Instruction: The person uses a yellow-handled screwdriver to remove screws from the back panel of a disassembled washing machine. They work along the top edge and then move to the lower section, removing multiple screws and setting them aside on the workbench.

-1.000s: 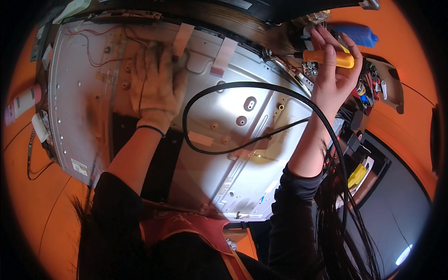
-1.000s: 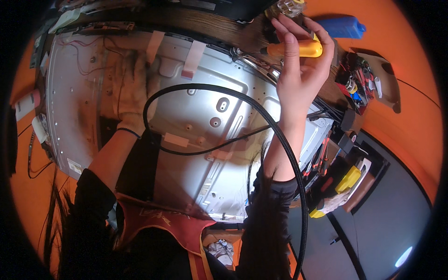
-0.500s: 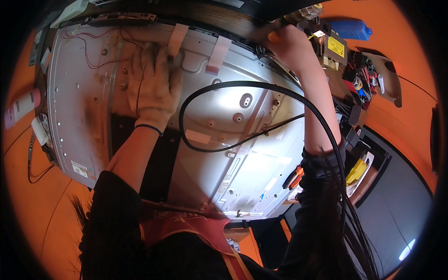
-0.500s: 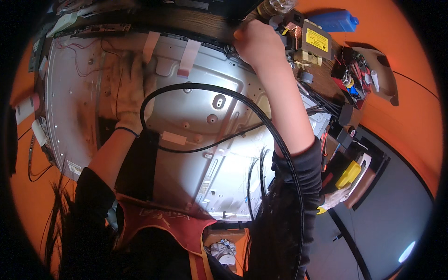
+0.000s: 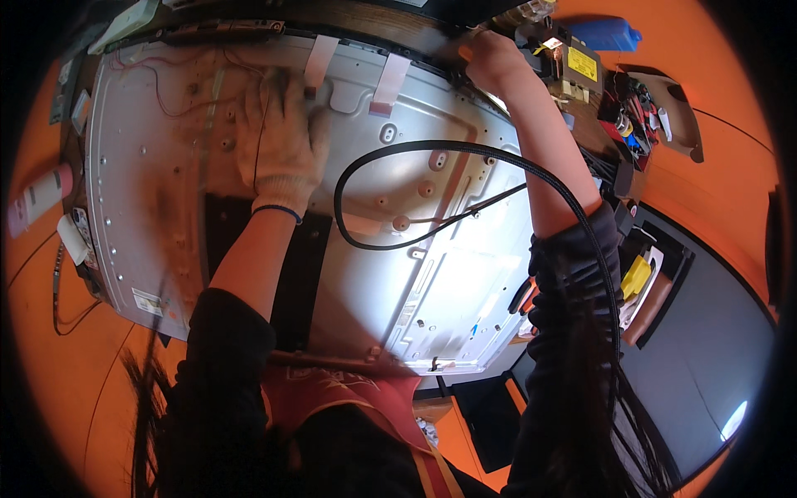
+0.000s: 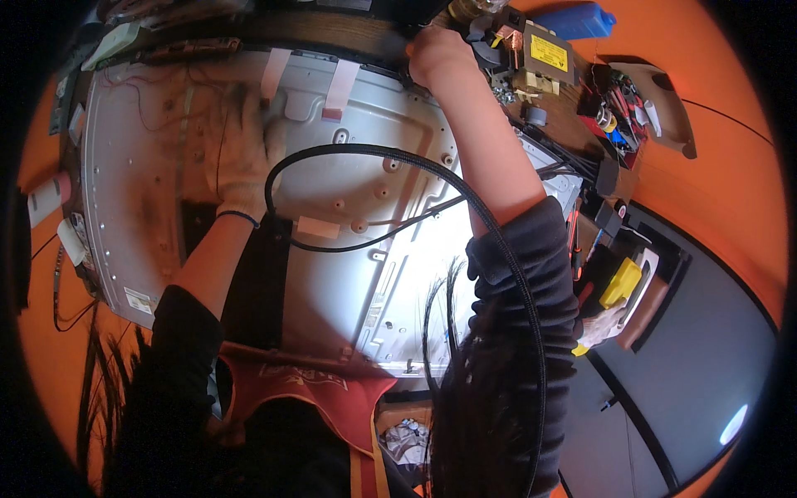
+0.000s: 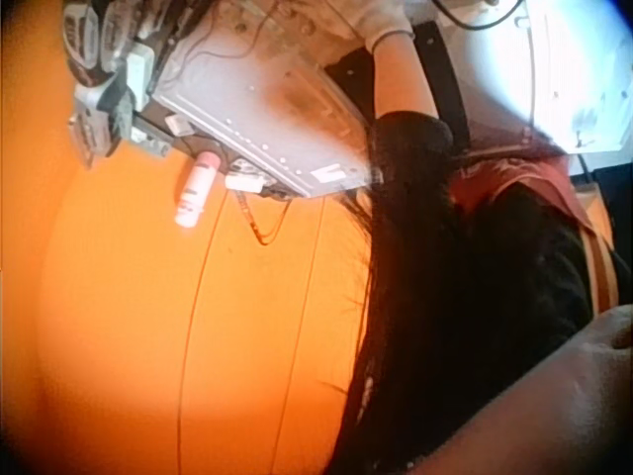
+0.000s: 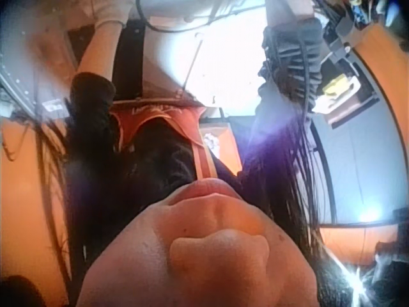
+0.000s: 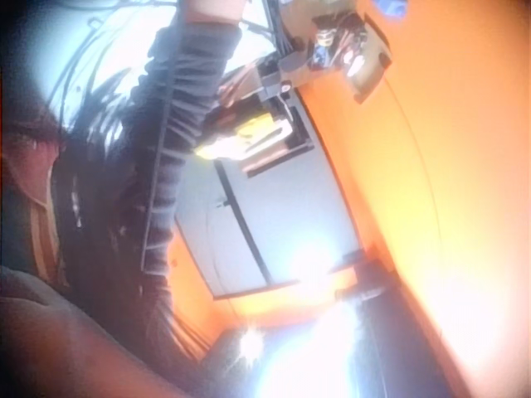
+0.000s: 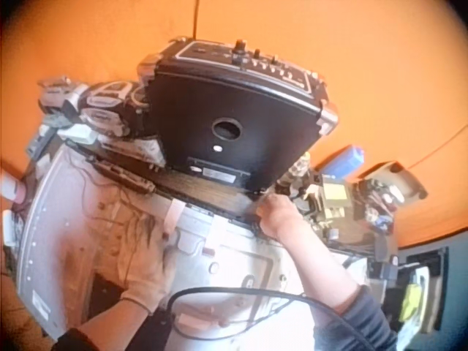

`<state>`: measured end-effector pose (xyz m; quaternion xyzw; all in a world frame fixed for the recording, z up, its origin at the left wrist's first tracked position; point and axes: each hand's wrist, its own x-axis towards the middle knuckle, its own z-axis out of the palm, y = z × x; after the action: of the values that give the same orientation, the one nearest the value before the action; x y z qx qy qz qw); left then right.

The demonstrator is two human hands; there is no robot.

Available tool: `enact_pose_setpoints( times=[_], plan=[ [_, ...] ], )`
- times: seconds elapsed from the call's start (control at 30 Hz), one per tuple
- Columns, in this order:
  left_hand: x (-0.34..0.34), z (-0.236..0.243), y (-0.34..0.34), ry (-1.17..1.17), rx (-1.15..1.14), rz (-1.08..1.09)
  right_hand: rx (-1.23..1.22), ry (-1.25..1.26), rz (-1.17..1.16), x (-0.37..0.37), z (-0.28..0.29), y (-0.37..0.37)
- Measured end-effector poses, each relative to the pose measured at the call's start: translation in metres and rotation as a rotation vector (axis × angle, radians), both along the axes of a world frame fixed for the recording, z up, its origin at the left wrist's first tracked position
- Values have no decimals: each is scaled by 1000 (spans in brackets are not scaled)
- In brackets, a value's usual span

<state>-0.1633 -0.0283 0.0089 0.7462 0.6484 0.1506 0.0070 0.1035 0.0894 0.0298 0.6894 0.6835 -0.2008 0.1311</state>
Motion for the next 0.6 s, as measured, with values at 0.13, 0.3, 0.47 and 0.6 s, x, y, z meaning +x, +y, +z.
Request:
enact_pose_setpoints(
  times=[0.13, 0.3, 0.47, 0.6],
  plan=[
    [1, 2, 0, 28, -26, 4, 10, 9, -47, -2, 15, -7],
    [2, 4, 1, -30, -102, 11, -20, -41, -236, -16, 26, -12],
    [2, 5, -1, 69, -3, -5, -14, -13, -267, -21, 25, -11],
    [1, 4, -1, 62, -19, -1, 74, 66, -275, -17, 28, -16]
  ],
)
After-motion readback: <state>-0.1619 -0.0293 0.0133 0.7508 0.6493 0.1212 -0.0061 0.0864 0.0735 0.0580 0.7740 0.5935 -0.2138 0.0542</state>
